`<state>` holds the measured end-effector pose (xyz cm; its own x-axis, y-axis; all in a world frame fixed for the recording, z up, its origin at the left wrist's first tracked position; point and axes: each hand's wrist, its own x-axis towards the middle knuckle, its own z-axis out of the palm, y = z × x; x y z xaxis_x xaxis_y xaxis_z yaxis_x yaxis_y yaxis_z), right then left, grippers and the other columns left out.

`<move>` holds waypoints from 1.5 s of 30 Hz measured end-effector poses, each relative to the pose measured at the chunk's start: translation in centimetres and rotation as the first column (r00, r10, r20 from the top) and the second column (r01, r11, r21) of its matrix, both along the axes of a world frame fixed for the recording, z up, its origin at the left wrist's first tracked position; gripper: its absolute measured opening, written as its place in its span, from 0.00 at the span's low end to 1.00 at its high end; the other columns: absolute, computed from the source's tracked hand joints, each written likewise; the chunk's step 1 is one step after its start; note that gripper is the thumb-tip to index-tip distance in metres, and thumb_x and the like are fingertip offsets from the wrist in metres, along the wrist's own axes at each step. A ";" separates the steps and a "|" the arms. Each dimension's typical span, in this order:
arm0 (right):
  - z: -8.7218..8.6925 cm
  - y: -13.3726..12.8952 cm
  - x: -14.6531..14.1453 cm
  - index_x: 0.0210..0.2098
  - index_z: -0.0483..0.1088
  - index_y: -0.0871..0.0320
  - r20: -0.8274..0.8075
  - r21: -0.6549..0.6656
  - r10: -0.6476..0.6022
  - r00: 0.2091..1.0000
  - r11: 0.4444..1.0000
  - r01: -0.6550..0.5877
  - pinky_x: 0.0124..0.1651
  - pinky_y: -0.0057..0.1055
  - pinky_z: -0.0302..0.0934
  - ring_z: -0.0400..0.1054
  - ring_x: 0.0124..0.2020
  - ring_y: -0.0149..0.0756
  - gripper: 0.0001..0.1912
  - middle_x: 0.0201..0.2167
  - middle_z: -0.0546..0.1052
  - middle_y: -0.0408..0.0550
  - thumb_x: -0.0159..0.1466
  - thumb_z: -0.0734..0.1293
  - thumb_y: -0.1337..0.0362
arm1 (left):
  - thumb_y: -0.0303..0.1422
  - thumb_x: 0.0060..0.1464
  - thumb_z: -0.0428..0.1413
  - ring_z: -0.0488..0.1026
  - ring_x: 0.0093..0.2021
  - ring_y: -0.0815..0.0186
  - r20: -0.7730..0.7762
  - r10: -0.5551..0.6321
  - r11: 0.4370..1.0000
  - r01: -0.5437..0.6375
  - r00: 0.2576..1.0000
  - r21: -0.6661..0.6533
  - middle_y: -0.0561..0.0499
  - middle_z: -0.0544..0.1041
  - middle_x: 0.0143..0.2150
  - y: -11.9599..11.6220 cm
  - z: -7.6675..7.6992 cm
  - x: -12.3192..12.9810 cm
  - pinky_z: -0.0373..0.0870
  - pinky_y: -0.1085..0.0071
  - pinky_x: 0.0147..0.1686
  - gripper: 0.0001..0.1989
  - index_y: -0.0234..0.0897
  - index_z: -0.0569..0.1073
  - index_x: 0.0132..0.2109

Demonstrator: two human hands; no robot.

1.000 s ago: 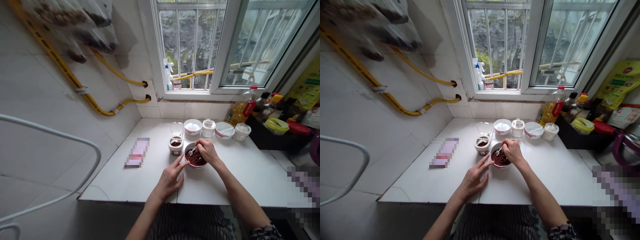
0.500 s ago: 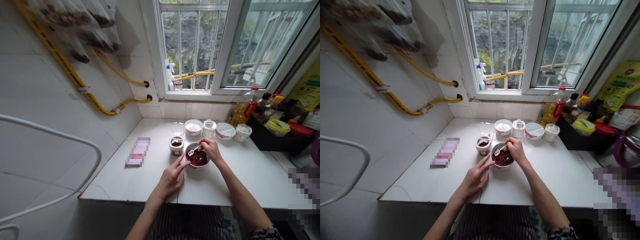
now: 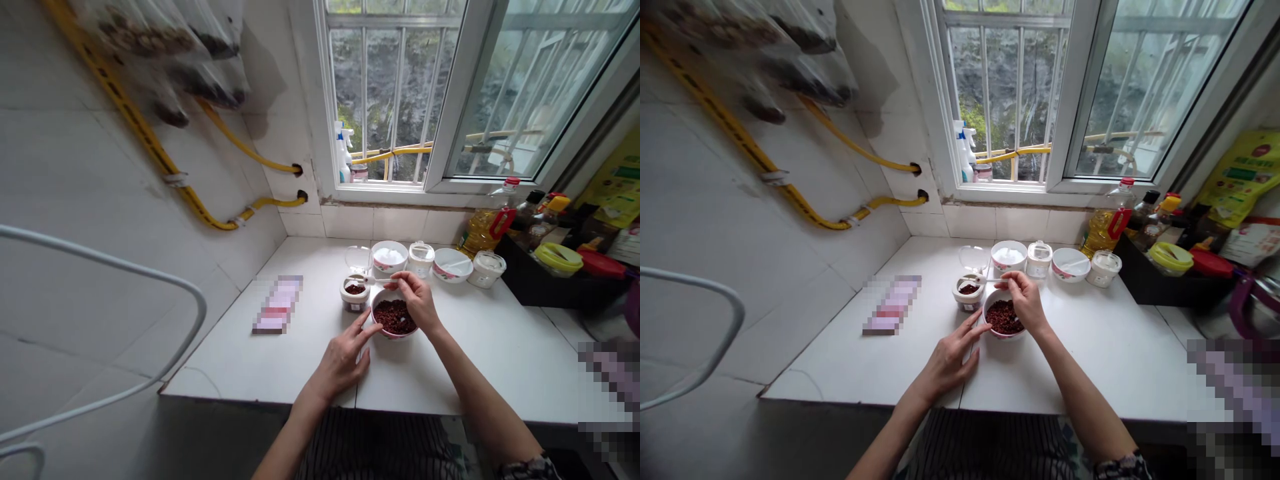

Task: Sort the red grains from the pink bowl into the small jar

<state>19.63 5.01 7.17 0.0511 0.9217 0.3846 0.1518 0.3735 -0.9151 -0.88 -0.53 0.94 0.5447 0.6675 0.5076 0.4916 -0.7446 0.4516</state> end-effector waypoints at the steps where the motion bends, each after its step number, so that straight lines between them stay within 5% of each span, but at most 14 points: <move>1: 0.0 -0.2 -0.4 0.41 0.70 0.55 0.062 0.056 -0.002 0.998 0.998 -0.002 0.44 0.37 0.69 0.78 0.38 0.41 0.10 0.33 0.83 0.49 0.67 0.60 0.58 | 0.20 0.54 0.50 0.73 0.60 0.57 0.000 0.001 1.000 -0.001 1.000 0.001 0.42 0.58 0.72 0.0 0.0 0.0 0.76 0.61 0.53 0.34 0.45 0.61 0.66; 5: 0.1 -0.6 -1.6 0.40 0.73 0.54 0.426 0.315 -0.067 0.902 0.946 -0.079 0.50 0.41 0.64 0.76 0.38 0.41 0.11 0.34 0.83 0.49 0.68 0.59 0.66 | 0.19 0.54 0.50 0.70 0.63 0.55 -0.009 0.007 1.000 -0.007 1.000 0.005 0.43 0.57 0.72 0.0 -0.1 0.0 0.75 0.61 0.54 0.35 0.46 0.60 0.67; 8: 0.4 -0.8 -1.4 0.39 0.73 0.54 0.516 0.399 -0.113 0.849 0.909 -0.122 0.51 0.42 0.63 0.74 0.34 0.41 0.12 0.33 0.82 0.49 0.67 0.58 0.69 | 0.19 0.54 0.50 0.68 0.64 0.55 -0.006 0.007 1.000 -0.007 1.000 0.009 0.43 0.57 0.72 0.0 0.0 0.0 0.75 0.60 0.54 0.36 0.46 0.60 0.67; 14: 0.8 -0.8 1.4 0.36 0.74 0.53 0.411 0.269 -0.243 0.879 0.953 0.138 0.47 0.38 0.63 0.74 0.35 0.42 0.11 0.26 0.81 0.45 0.64 0.60 0.66 | 0.19 0.53 0.50 0.68 0.64 0.56 -0.018 0.011 1.000 -0.011 1.000 0.008 0.44 0.57 0.72 -0.1 0.1 0.0 0.75 0.61 0.55 0.35 0.46 0.61 0.66; 20: -0.2 -0.1 2.1 0.25 0.72 0.53 0.543 0.093 -0.124 0.831 0.992 0.087 0.44 0.35 0.63 0.72 0.26 0.38 0.11 0.18 0.77 0.41 0.57 0.59 0.68 | 0.19 0.55 0.50 0.69 0.63 0.56 -0.001 0.003 1.000 -0.003 1.000 0.025 0.42 0.58 0.72 -0.1 0.1 0.0 0.75 0.61 0.55 0.34 0.46 0.61 0.67; 28: 0.2 -0.1 2.0 0.27 0.72 0.55 0.286 -0.085 -0.071 0.956 0.991 0.099 0.31 0.31 0.66 0.73 0.22 0.37 0.10 0.17 0.78 0.42 0.55 0.59 0.66 | 0.19 0.54 0.51 0.69 0.63 0.56 -0.005 0.007 1.000 -0.007 1.000 0.014 0.43 0.58 0.72 -0.1 0.2 0.0 0.75 0.61 0.55 0.34 0.46 0.61 0.66; 45: 0.2 0.5 2.4 0.27 0.71 0.56 0.018 -0.218 -0.020 1.000 0.976 0.024 0.33 0.34 0.69 0.73 0.23 0.38 0.08 0.18 0.77 0.44 0.54 0.62 0.60 | 0.19 0.53 0.50 0.68 0.65 0.56 -0.007 -0.001 1.000 0.001 1.000 -0.012 0.43 0.56 0.72 -0.1 0.0 0.0 0.74 0.60 0.56 0.35 0.46 0.61 0.67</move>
<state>22.08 5.52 7.33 0.0679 0.9822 0.1751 0.1724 0.1613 -0.9717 -0.86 -0.60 0.94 0.5491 0.6730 0.4955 0.4940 -0.7396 0.4572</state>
